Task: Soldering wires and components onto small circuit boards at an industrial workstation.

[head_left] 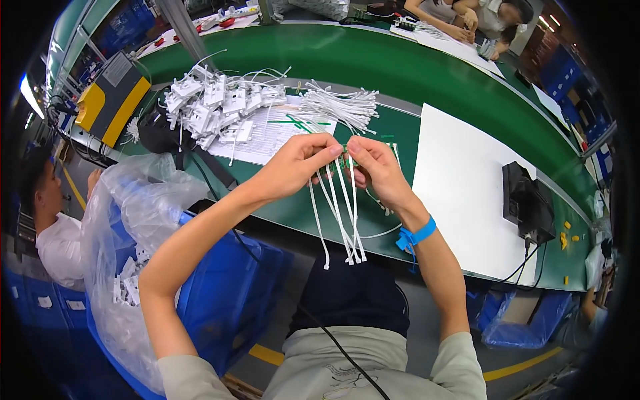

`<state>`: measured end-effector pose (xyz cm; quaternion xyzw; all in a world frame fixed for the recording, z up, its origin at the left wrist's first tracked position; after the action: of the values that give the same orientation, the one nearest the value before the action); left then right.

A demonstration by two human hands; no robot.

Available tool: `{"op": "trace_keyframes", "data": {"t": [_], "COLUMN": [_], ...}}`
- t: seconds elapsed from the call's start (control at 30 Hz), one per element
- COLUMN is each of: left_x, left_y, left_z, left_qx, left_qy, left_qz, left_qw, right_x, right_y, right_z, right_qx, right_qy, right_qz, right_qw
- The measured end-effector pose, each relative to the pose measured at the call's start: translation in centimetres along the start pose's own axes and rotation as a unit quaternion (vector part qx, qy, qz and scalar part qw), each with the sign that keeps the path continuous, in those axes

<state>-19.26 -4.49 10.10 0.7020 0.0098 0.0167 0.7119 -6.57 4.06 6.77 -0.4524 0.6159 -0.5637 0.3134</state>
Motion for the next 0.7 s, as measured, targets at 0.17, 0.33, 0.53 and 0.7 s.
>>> {"op": "trace_keyframes", "data": {"t": [0.17,0.33,0.53,0.7], "left_x": [-2.3,-4.6,-3.9,-2.9], "left_y": [-1.2,-2.5,-2.4,-2.2], "left_z": [-0.4,-0.3,-0.3,-0.3], "left_qx": [-0.029,-0.114,-0.111,-0.122], "left_qy": [0.07,0.11,0.062,-0.001], "left_qz": [-0.135,-0.101,-0.055,0.012], "left_qw": [0.988,0.982,0.99,0.993], "right_x": [-1.9,-0.2,-1.9,-0.6], "right_y": [1.9,4.0,2.2,2.7], "right_z": [-1.4,-1.0,-1.1,-1.9], "right_qx": [0.063,0.031,-0.027,0.02], "right_qy": [0.093,0.079,0.237,0.047], "right_qz": [0.321,0.629,0.532,0.236], "right_qw": [0.941,0.773,0.813,0.97]}}
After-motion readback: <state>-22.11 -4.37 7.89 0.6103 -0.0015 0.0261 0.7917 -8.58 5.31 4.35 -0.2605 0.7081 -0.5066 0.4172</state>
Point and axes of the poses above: each hand's wrist, its own z-axis away from the middle knuckle, its own x-axis out of the palm, y = z × x, the point moved 5 cm from there along -z, towards the middle knuckle, and after that the axes turned 10 degrees about z, right-handed, at the moved point
